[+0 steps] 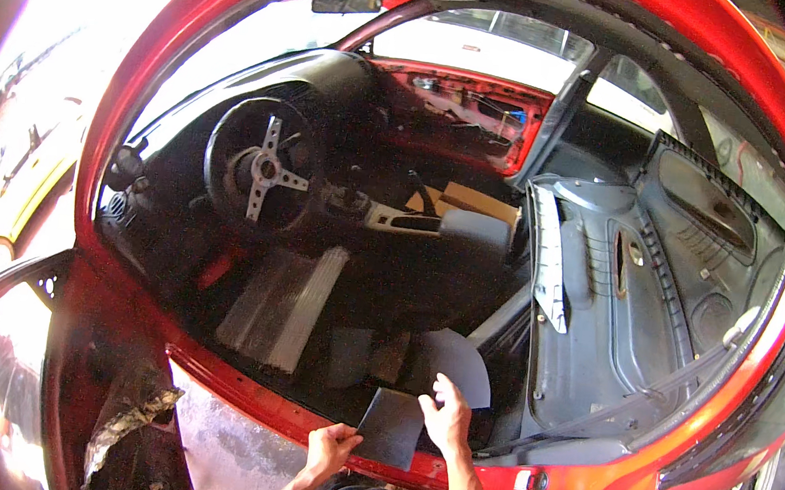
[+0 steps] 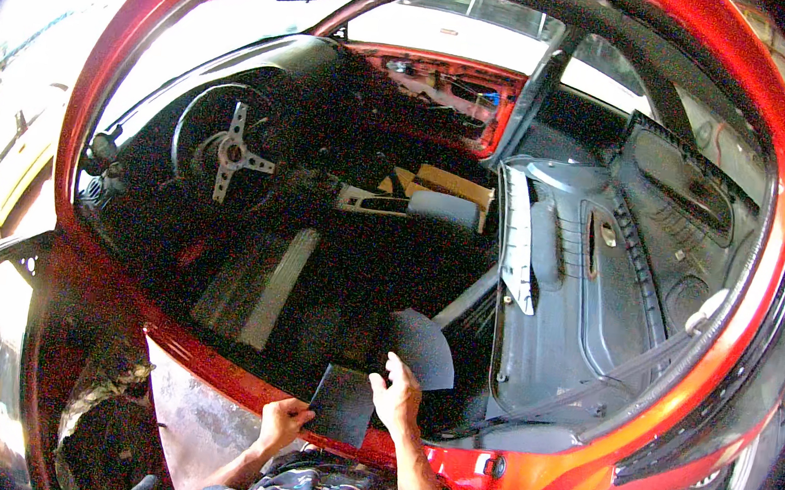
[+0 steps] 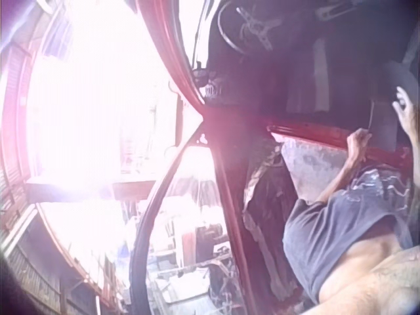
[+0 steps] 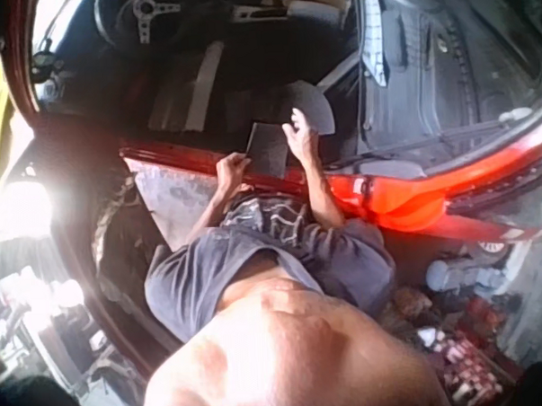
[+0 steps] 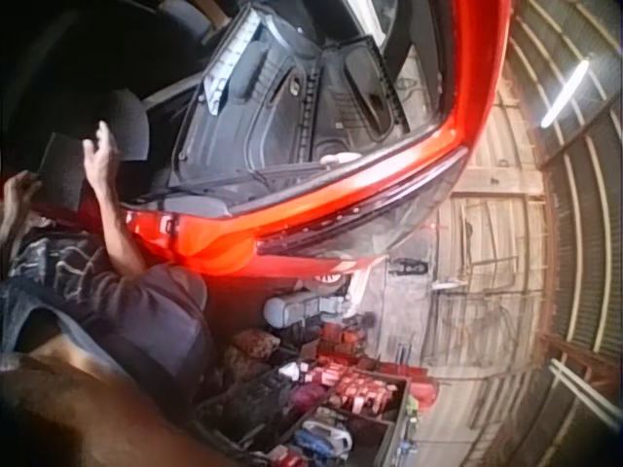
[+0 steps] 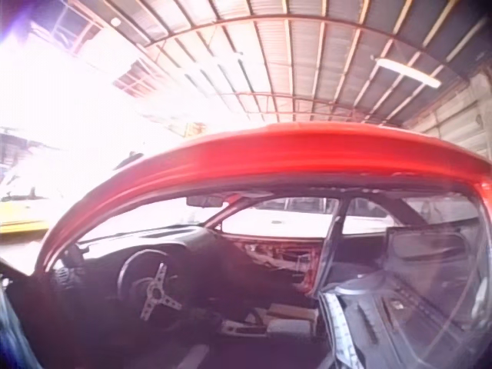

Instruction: The person repeatedly tears sheets of sandpaper by hand into smaller pieces. They peel off the backing paper and place the torn pieces inside the open trunk of a red car.

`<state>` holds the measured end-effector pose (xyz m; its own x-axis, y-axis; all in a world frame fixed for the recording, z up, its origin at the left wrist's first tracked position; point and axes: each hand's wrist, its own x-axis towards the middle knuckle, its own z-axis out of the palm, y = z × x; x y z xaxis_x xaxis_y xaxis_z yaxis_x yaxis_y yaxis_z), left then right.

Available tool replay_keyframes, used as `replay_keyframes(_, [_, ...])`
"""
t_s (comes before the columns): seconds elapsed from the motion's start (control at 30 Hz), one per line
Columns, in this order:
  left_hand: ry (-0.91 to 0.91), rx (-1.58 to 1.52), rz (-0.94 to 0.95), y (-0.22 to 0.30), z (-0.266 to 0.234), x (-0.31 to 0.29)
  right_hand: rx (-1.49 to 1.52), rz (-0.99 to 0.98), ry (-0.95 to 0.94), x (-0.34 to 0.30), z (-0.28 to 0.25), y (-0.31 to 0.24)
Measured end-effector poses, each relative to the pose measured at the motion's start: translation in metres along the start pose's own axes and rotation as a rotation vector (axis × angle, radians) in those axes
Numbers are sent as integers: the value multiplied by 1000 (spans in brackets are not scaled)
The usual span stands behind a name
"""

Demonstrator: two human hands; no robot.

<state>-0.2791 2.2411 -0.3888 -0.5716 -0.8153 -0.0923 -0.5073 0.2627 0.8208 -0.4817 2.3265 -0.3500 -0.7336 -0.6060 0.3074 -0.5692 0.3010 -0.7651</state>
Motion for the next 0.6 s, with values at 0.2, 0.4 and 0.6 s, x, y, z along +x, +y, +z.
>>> replay_keyframes(0.2, [-48, -131, 110, 2, 7, 1, 162, -67, -550, 9, 0, -12])
replay_keyframes(0.4, [-303, -424, -215, 23, -14, 4, 191, -139, -366, 10, 8, -14])
replay_keyframes(0.6, [-76, -259, -40, 47, -12, 4, -159, -479, 165, 7, 24, -25])
